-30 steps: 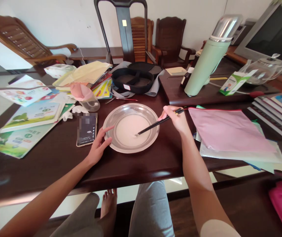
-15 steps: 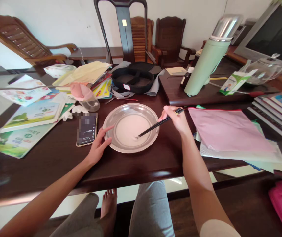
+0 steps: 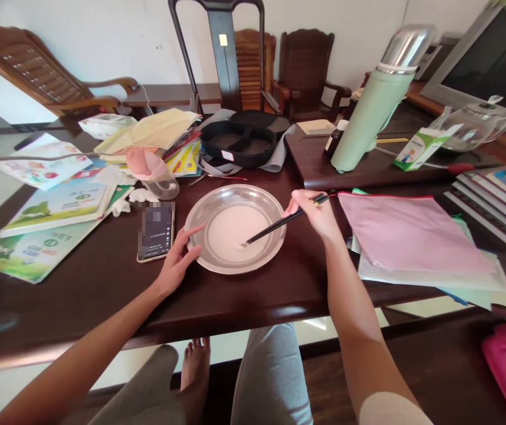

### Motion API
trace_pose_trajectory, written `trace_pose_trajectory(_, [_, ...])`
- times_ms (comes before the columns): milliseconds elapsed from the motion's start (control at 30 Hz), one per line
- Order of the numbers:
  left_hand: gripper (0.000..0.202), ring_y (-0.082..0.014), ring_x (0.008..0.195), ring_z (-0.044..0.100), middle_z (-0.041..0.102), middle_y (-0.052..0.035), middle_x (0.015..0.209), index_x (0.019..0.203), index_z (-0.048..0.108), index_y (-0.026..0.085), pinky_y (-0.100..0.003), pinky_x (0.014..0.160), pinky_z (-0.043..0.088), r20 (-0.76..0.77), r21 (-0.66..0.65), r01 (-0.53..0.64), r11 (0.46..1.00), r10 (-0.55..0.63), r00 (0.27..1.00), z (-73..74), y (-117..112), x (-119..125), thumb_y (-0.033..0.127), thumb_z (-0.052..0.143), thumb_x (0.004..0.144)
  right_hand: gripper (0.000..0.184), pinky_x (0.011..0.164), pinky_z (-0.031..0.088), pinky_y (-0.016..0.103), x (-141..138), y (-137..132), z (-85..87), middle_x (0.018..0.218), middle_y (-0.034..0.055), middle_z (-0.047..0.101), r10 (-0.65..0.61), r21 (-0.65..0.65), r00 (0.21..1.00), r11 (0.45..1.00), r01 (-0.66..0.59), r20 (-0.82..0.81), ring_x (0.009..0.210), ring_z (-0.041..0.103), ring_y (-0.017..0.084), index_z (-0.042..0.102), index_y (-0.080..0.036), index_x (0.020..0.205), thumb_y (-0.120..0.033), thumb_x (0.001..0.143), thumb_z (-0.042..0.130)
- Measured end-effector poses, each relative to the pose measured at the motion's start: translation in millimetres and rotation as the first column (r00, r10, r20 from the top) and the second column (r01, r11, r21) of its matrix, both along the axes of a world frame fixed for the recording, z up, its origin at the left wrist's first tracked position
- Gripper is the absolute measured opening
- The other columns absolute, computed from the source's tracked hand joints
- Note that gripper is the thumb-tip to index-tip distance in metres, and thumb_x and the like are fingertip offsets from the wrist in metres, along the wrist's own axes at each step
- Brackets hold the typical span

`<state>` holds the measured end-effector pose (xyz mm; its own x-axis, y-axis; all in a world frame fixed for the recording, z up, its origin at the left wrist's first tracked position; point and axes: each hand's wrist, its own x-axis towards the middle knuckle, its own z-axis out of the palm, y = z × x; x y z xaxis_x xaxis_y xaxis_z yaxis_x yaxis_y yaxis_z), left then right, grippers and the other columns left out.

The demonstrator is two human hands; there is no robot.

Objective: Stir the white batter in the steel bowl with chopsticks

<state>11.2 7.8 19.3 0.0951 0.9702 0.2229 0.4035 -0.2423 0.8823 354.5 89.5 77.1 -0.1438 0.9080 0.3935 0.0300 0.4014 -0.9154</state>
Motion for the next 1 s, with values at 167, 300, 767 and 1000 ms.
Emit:
trace_pose_trajectory(167, [0.058, -0.0318, 0.128, 0.051, 0.058, -0.0106, 0.130, 0.140, 0.063, 0.024, -0.049, 0.115, 0.038, 0.003, 0.013, 0.010, 1.000, -0.010, 1.000, 0.4, 0.0, 0.2, 0.061, 0.059, 0.096, 0.042, 0.079, 0.059, 0.035, -17.2, -5.0, 4.6, 0.076, 0.0046, 0.080, 0.125, -0.034, 0.982, 0.992, -0.121, 0.145, 0.076, 0.078, 0.021, 0.077, -0.024, 0.070, -0.063, 0.086, 0.074])
trace_pose_trajectory(300, [0.057, -0.0313, 0.124, 0.052, 0.059, -0.0101, 0.128, 0.139, 0.064, 0.025, -0.049, 0.112, 0.040, -0.005, -0.002, -0.003, 1.000, 0.003, 1.000, -0.2, -0.1, -0.4, 0.060, 0.060, 0.095, 0.043, 0.079, 0.059, 0.036, -7.1, -1.0, 3.1, 0.070, 0.0030, 0.078, -0.096, 0.002, 0.993, 0.995, 0.096, 0.062, 0.071, 0.077, 0.021, 0.073, -0.024, 0.064, -0.061, 0.087, 0.074])
trace_pose_trajectory(767, [0.058, -0.0316, 0.126, 0.051, 0.059, -0.0107, 0.127, 0.140, 0.063, 0.023, -0.048, 0.112, 0.040, -0.013, 0.000, 0.006, 1.000, -0.006, 1.000, -0.2, 0.5, 0.2, 0.060, 0.058, 0.096, 0.045, 0.080, 0.060, 0.037, -9.6, -1.1, 5.3, 0.070, 0.0031, 0.079, -0.084, -0.028, 0.994, 0.996, 0.087, 0.073, 0.072, 0.077, 0.022, 0.073, -0.024, 0.064, -0.064, 0.084, 0.075])
trace_pose_trajectory(1000, [0.057, -0.0309, 0.127, 0.052, 0.058, -0.0104, 0.129, 0.139, 0.063, 0.024, -0.048, 0.115, 0.039, 0.011, 0.005, 0.011, 1.000, -0.011, 1.000, -0.1, 0.5, 0.2, 0.061, 0.059, 0.096, 0.050, 0.069, 0.058, 0.035, -5.0, -1.1, 0.5, 0.062, 0.0033, 0.075, 0.032, -0.056, 0.999, 0.998, -0.030, 0.035, 0.063, 0.073, 0.021, 0.070, -0.024, 0.058, -0.063, 0.088, 0.070])
